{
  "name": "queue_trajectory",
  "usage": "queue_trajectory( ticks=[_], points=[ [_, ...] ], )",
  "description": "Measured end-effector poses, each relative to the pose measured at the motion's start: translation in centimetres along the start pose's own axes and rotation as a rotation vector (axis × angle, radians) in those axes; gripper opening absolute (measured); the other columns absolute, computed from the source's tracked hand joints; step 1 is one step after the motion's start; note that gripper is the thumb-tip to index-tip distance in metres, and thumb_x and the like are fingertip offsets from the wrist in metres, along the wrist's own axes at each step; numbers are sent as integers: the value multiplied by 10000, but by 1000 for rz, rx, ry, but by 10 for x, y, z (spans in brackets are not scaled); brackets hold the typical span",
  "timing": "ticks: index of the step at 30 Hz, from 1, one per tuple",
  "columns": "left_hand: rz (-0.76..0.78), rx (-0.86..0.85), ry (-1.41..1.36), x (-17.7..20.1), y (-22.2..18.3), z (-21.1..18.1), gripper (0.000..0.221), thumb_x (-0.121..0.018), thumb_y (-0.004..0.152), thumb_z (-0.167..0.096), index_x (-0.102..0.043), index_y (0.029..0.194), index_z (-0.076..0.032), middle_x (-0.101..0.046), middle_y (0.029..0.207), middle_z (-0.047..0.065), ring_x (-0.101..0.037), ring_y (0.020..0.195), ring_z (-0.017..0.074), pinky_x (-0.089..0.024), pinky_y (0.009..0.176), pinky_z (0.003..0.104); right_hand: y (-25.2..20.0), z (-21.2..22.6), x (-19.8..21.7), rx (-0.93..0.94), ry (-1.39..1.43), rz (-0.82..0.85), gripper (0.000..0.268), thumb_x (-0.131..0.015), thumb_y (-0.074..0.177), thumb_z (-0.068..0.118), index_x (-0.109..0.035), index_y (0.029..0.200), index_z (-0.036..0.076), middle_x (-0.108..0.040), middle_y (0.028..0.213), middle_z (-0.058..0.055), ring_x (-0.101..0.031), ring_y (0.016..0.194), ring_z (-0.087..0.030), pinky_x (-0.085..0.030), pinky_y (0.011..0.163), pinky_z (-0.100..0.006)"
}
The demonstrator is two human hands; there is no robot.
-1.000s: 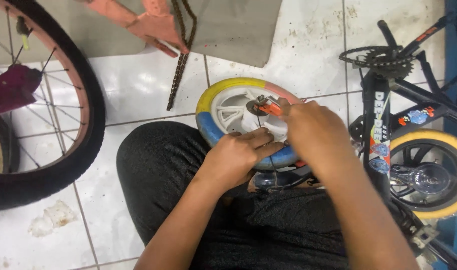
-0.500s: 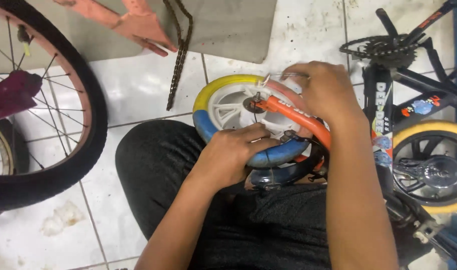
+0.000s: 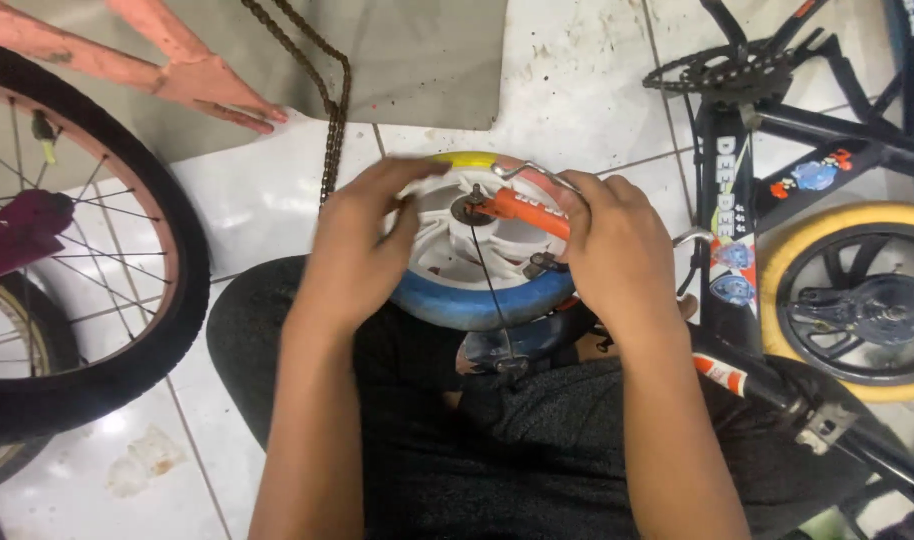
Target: Loosening the axle nuts on a small bicycle wheel using a wrench while sitting on the floor.
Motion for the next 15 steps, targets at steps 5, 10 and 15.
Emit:
queue_trajectory(
  ticks=[5,10,15],
  points=[
    [226,87,272,-69,41,54,342,-590,1006,-168,-673,1324,-76,-687,1252,146,-640,1223,346,-526,981,492,-4,-3,2,-18,68,-31,391,-397,1145,265,-665,1341,60,-665,968,-222,-671,975,-428,-514,889,-522],
    [257,140,167,-83,44,59,255,-673,969,-169,-748,1190,-68,-739,1160,148,-691,1127,383,-525,975,506,0,-13,-2,-43,83,-28,373,-405,1136,274,-676,1326,100,-681,944,-187,-695,944,-404,-528,877,-520],
    [140,227,146,-72,44,64,182,-820,857,-244,-783,991,-127,-773,975,83,-763,924,283,-587,815,422,0,-7,-1,-54,73,11,391,-392,1138,248,-680,1334,69,-691,934,-192,-708,917,-377,-534,854,-502]
  ],
)
Point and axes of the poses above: each hand's wrist, its own y-axis towards the middle knuckle, its own x-axis out of the back of the hand, z = x × y, the point moved 9 cm from there along y, towards the middle knuckle
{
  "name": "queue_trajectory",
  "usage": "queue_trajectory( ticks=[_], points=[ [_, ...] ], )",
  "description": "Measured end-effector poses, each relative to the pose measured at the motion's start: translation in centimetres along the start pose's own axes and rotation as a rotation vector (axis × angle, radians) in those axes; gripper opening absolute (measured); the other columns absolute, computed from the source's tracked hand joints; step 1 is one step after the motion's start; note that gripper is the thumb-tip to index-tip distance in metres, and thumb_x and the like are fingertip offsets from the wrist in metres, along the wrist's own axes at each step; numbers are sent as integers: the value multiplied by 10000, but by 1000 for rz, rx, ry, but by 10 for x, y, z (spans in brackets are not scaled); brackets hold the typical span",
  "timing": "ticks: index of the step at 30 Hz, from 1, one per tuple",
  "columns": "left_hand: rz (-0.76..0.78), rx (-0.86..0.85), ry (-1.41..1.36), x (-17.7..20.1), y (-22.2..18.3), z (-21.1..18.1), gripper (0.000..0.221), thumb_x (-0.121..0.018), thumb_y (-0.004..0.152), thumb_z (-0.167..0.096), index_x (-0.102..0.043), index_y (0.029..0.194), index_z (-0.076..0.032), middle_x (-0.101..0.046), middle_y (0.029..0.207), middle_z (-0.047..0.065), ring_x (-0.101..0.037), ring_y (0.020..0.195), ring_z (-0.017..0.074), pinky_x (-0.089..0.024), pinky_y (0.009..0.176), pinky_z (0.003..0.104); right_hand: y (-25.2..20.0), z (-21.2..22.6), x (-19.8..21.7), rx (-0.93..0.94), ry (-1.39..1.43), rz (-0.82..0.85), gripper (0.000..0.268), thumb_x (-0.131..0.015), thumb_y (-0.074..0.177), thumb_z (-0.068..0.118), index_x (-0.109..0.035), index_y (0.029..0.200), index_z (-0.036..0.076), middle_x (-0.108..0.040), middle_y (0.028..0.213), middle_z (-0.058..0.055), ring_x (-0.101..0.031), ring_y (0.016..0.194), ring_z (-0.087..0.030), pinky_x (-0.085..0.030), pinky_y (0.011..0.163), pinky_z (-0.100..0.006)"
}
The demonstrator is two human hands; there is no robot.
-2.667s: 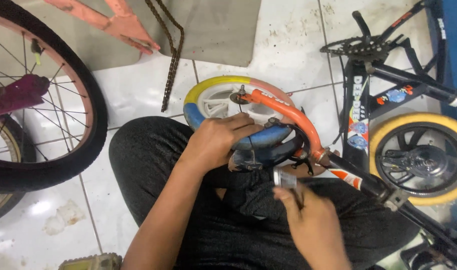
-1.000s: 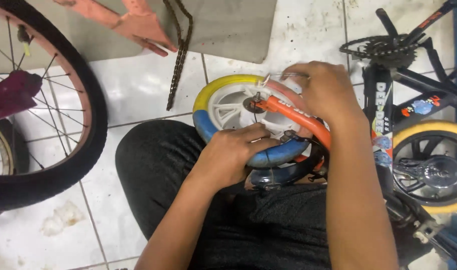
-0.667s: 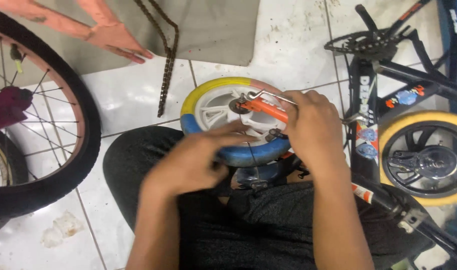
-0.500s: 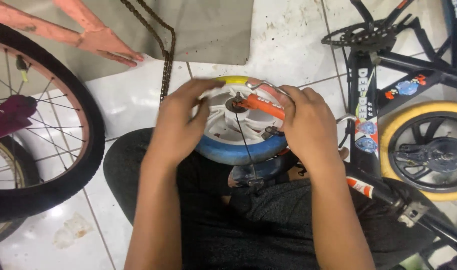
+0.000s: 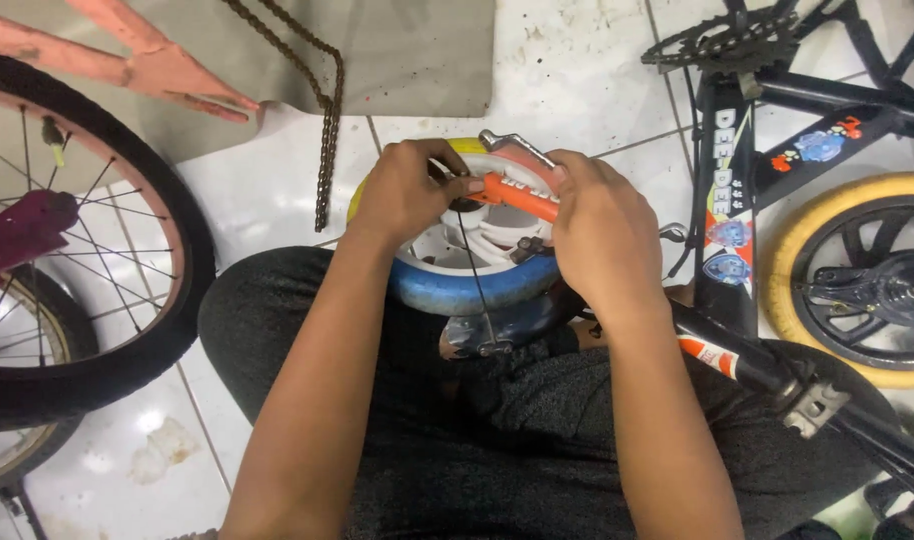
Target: Loosening the axle nuts on a small bicycle wheel using a wrench while sitting on the floor.
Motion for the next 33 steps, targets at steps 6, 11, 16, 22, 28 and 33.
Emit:
queue_trajectory(
  ticks=[6,11,16,22,28,33],
  points=[
    [31,256,-169,5,-19,3,777,-335,981,-725,-776,1012,-87,-739,1170,164,-642,1258,325,-522,1049,483,1,2,1,4,-8,0,385,-409,1129,225,-670,1341,36,-701,926,-195,-720,906,-355,-546,845,-481],
    [-170,219,-445,15,-14,17,739,-369,1007,-671,-687,842,-24,-747,1139,196,-662,1222,350,-592,978,424,1,4,0,3,10,11,375,-429,1126,203,-670,1343,15,-709,933,-214,-720,901,-370,-543,837,-487],
    [29,293,-322,7,-25,2,768,-263,954,-738,-683,1300,-196,-773,1135,68,-667,1234,293,-475,1114,462,0,6,3,-11,38,0,382,-424,1128,187,-661,1342,-23,-712,957,-250,-714,933,-414,-538,866,-517],
    [-267,209,-252,19,-8,40,441,-539,1017,-558,-733,1107,-172,-747,754,24,-729,875,221,-522,859,367,1,7,2,-8,3,4,390,-425,1126,223,-662,1344,2,-714,954,-225,-724,922,-370,-551,853,-487],
    [-13,165,-64,-5,-10,22,364,-551,1034,-356,-737,1258,-137,-761,1135,144,-696,1138,358,-504,996,462,-5,23,11,38,-53,74,472,-544,1076,373,-656,1347,3,-721,1013,-260,-726,958,-431,-550,856,-542],
    [111,182,-24,-10,-10,22,382,-555,1022,-293,-713,1300,-84,-738,1181,207,-677,1171,383,-489,1038,463,-10,38,14,-11,-95,216,483,-616,1022,405,-682,1331,39,-748,997,-255,-757,901,-422,-571,804,-511]
  ],
)
Point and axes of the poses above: each hand's wrist, its own y-axis towards the middle knuckle, its own x-axis out of the back of the hand, z = x × y, the point moved 9 cm from there along y, towards the middle knuckle
